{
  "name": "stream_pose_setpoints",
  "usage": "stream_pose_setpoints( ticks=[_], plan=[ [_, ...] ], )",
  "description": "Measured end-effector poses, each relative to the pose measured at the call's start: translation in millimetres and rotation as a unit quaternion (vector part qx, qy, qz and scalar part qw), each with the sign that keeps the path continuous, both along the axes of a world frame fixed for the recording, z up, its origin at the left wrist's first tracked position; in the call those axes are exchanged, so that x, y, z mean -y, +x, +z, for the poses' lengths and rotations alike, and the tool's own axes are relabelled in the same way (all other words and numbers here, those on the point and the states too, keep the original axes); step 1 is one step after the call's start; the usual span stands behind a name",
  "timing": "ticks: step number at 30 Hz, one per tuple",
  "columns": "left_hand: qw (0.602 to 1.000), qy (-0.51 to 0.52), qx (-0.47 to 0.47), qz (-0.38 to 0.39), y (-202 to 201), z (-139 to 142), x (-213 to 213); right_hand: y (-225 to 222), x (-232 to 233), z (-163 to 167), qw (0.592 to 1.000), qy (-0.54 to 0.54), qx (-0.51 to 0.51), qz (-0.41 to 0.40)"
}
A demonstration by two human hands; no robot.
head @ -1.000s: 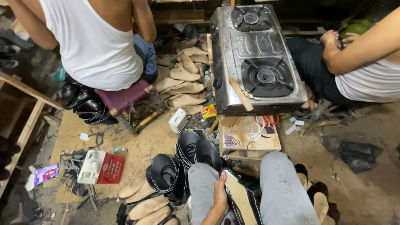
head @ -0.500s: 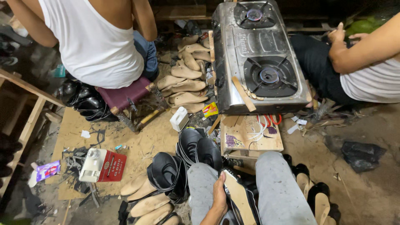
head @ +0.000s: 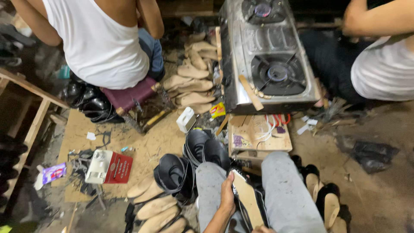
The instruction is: The person repairs a black high-heeled shoe by repeatedly heating the sole on a gas stove and pressing it with pliers and a hammer. The shoe is turned over and repositioned multiple times while the person works on the sole edge.
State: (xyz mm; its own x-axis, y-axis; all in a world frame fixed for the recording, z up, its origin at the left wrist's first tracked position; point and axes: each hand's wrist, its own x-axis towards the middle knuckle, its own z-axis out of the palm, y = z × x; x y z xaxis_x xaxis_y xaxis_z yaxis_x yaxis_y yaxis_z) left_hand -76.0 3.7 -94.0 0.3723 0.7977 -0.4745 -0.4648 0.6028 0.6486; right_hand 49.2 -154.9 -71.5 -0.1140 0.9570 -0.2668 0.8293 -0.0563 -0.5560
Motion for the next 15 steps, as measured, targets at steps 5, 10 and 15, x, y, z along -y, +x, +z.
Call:
stream_pose_setpoints(
  ticks=[5, 10, 15],
  plan=[
    [0.999, 0.006, -0.012, 0.039, 13, -4, -4, 4, -23, -8, 1.0, 0.015, -0.001, 0.003],
    [0.998, 0.049, 0.006, 0.028, 17, -5, 4, 7, 5, -10, 0.999, 0.028, -0.039, -0.001],
    [0.994, 0.094, 0.052, 0.004, 25, 4, 12, 27, 32, 2, 0.988, 0.081, -0.134, -0.007]
  ],
)
